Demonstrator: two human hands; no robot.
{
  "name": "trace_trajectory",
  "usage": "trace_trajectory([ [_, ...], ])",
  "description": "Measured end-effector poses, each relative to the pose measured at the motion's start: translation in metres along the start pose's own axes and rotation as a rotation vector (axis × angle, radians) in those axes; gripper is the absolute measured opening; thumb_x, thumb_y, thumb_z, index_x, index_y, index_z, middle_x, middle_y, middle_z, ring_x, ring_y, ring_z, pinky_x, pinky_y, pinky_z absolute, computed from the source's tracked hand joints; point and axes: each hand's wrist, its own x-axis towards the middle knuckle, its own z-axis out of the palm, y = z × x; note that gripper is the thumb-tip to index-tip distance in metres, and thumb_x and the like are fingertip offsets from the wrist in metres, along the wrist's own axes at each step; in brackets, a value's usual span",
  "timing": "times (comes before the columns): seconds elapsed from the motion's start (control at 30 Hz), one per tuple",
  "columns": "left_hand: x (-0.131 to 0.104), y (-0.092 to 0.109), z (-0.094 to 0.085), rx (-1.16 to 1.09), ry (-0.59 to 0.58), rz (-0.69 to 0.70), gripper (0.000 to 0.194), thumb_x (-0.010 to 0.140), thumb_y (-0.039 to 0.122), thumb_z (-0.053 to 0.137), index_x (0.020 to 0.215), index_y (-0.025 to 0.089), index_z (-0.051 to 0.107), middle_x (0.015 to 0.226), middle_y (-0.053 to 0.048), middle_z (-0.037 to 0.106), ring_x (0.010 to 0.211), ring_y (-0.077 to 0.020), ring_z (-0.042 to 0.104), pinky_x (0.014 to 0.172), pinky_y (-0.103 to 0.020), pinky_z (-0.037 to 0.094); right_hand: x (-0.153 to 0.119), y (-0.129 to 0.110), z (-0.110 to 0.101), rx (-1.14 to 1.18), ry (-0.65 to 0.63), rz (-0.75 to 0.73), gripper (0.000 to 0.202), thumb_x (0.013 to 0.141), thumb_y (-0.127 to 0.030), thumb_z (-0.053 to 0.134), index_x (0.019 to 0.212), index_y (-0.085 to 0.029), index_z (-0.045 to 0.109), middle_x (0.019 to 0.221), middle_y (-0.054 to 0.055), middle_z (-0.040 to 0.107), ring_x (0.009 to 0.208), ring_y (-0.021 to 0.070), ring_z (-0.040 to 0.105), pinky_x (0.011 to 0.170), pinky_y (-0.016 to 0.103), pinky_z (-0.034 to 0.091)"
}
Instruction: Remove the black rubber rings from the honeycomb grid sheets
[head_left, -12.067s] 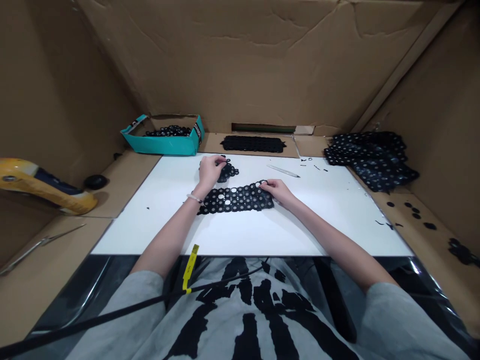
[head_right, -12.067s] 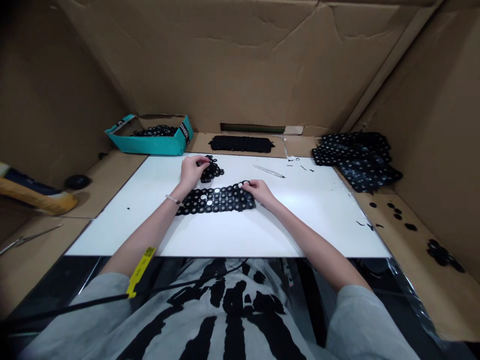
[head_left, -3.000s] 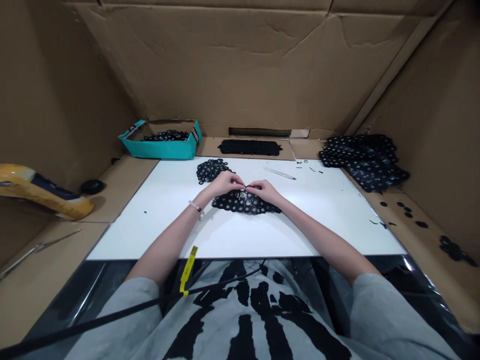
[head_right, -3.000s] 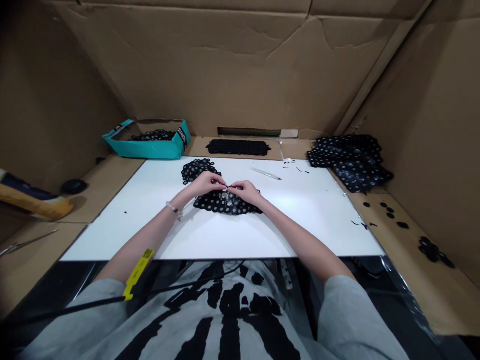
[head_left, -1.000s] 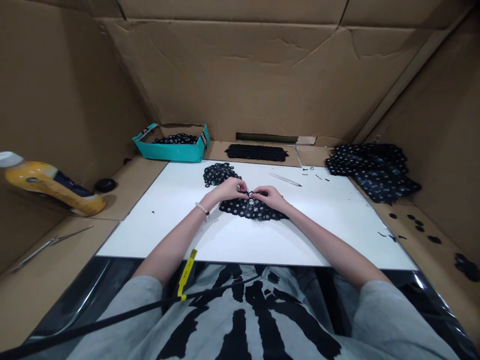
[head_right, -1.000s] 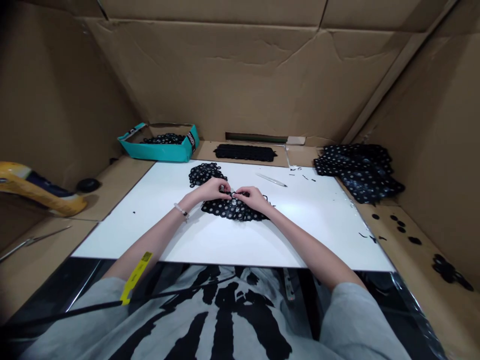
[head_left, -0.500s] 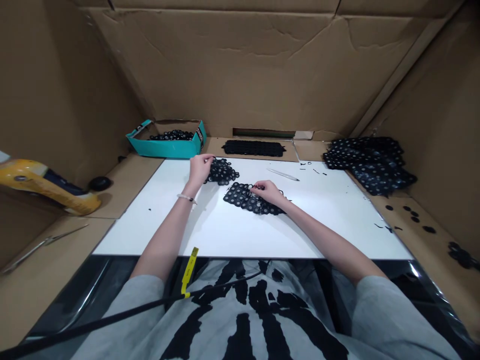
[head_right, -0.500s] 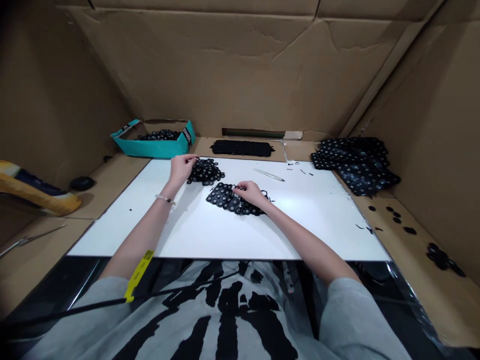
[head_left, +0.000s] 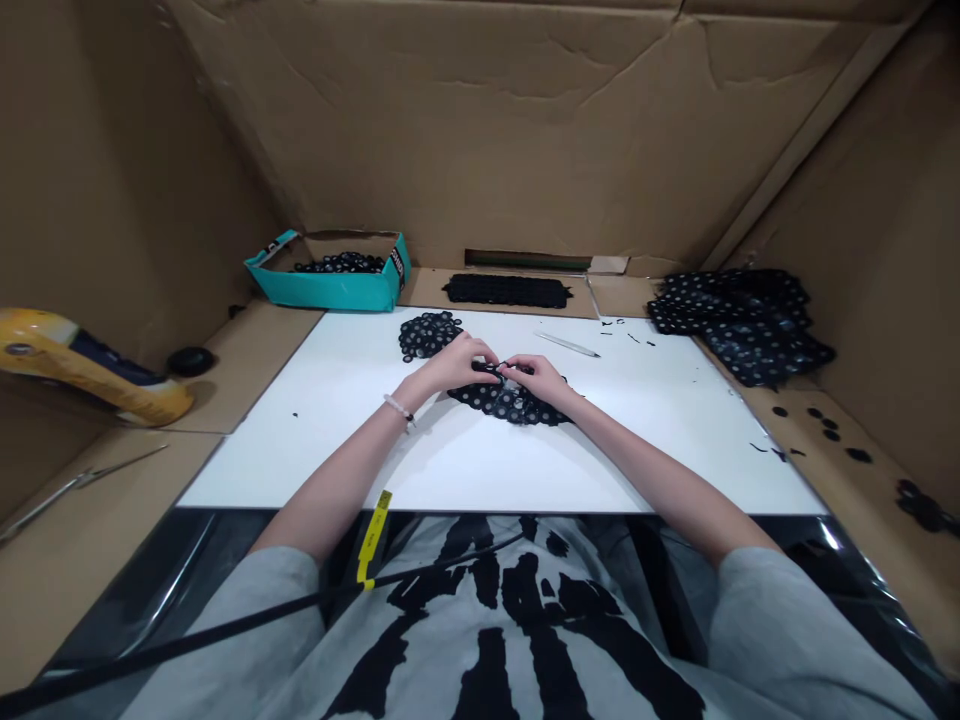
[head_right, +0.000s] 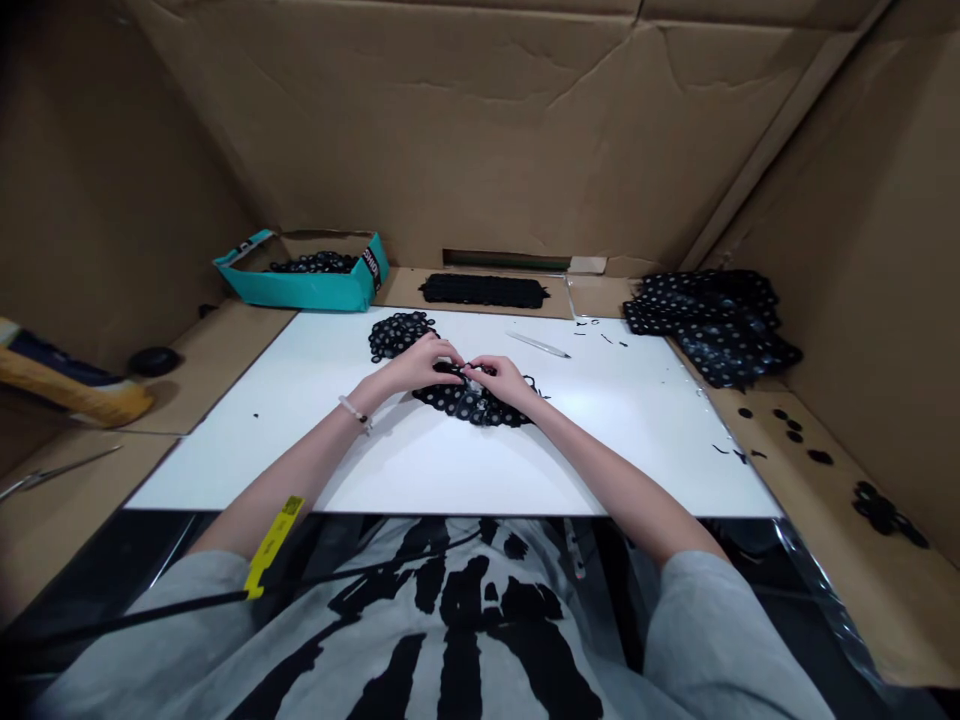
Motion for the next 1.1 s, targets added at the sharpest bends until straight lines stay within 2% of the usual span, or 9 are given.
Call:
trace_trajectory([
  [0.23,0.0,-0.016,-0.008,-0.36,-0.088,-0.183,0.029,0.073,0.045,0.076,0.084,0.019,0.08,0.084,-0.007,0.077,0.08,-0.0212,0.067,0.075,-0.03,0.048,-0.001,-0.003,-0.002,-0.034,-0.071,0.088,0.042,0.078,-0.055,0.064,0.088,-0.016,0.075,0.077,0.003,0.07,0.07,0.0164,0.055,0.068,0.029,0.041],
  [0.4,-0.011,-0.048,-0.039,-0.327,0.429,-0.445,0.028,0.078,0.041,0.07,0.089,0.017,0.08,0.097,-0.01,0.077,0.092,-0.024,0.067,0.086,-0.034,0.048,-0.001,-0.001,-0.003,-0.102,-0.093,0.081,0.039,0.078,-0.053,0.06,0.07,-0.016,0.067,0.062,0.0,0.06,0.066,0.0152,0.05,0.064,0.028,0.037],
  [0.47,-0.016,-0.058,-0.046,-0.163,0.535,-0.485,0.027,0.084,0.039,0.064,0.094,0.018,0.08,0.104,-0.01,0.075,0.103,-0.0259,0.062,0.097,-0.039,0.043,-0.002,-0.002,-0.003,-0.094,-0.081,0.096,0.038,0.078,-0.053,0.06,0.069,-0.016,0.066,0.063,0.0,0.06,0.066,0.0153,0.05,0.064,0.028,0.037],
  [0.6,-0.02,-0.055,-0.038,0.17,0.492,-0.52,0.028,0.089,0.033,0.06,0.109,0.024,0.077,0.124,-0.01,0.064,0.12,-0.0328,0.045,0.106,-0.051,0.031,-0.004,-0.006,-0.002,-0.057,-0.066,0.129,0.037,0.077,-0.053,0.061,0.071,-0.017,0.067,0.066,0.001,0.062,0.067,0.0159,0.053,0.066,0.028,0.038],
  [0.77,-0.013,-0.035,-0.029,0.25,0.427,-0.351,0.036,0.092,0.035,0.057,0.125,0.026,0.069,0.121,-0.009,0.065,0.113,-0.031,0.044,0.102,-0.046,0.036,-0.005,-0.01,-0.002,-0.052,-0.062,0.152,0.039,0.077,-0.054,0.064,0.082,-0.016,0.073,0.07,0.001,0.066,0.069,0.0159,0.054,0.067,0.028,0.038],
  [0.9,-0.023,-0.044,-0.062,0.246,0.546,-0.507,0.037,0.094,0.032,0.053,0.126,0.02,0.067,0.113,-0.007,0.07,0.107,-0.0259,0.055,0.103,-0.039,0.039,-0.005,-0.009,-0.003,-0.047,-0.084,0.138,0.04,0.076,-0.053,0.065,0.088,-0.016,0.075,0.073,0.002,0.069,0.07,0.0165,0.056,0.068,0.028,0.04],
  [1.0,-0.058,-0.054,-0.095,0.237,0.585,-0.712,0.042,0.093,0.027,0.049,0.129,0.011,0.063,0.112,-0.012,0.07,0.099,-0.0264,0.062,0.095,-0.039,0.045,-0.006,-0.009,-0.004,-0.022,-0.098,0.131,0.039,0.077,-0.053,0.063,0.086,-0.016,0.074,0.074,0.003,0.07,0.07,0.0168,0.058,0.069,0.028,0.041],
  [1.07,-0.089,-0.052,-0.106,0.218,0.454,-0.791,0.033,0.081,0.026,0.064,0.11,0.012,0.072,0.096,-0.013,0.073,0.088,-0.0294,0.065,0.086,-0.042,0.049,-0.006,-0.008,-0.003,-0.023,-0.095,0.128,0.039,0.077,-0.054,0.063,0.085,-0.017,0.073,0.074,0.003,0.07,0.069,0.0169,0.058,0.069,0.028,0.041],
  [1.1,-0.103,-0.047,-0.105,0.169,0.257,-0.83,0.03,0.077,0.027,0.069,0.104,0.015,0.074,0.093,-0.011,0.073,0.084,-0.0287,0.065,0.083,-0.041,0.05,-0.006,-0.007,-0.003,-0.03,-0.091,0.126,0.039,0.077,-0.054,0.062,0.084,-0.017,0.073,0.073,0.003,0.07,0.068,0.0169,0.058,0.068,0.028,0.041],
])
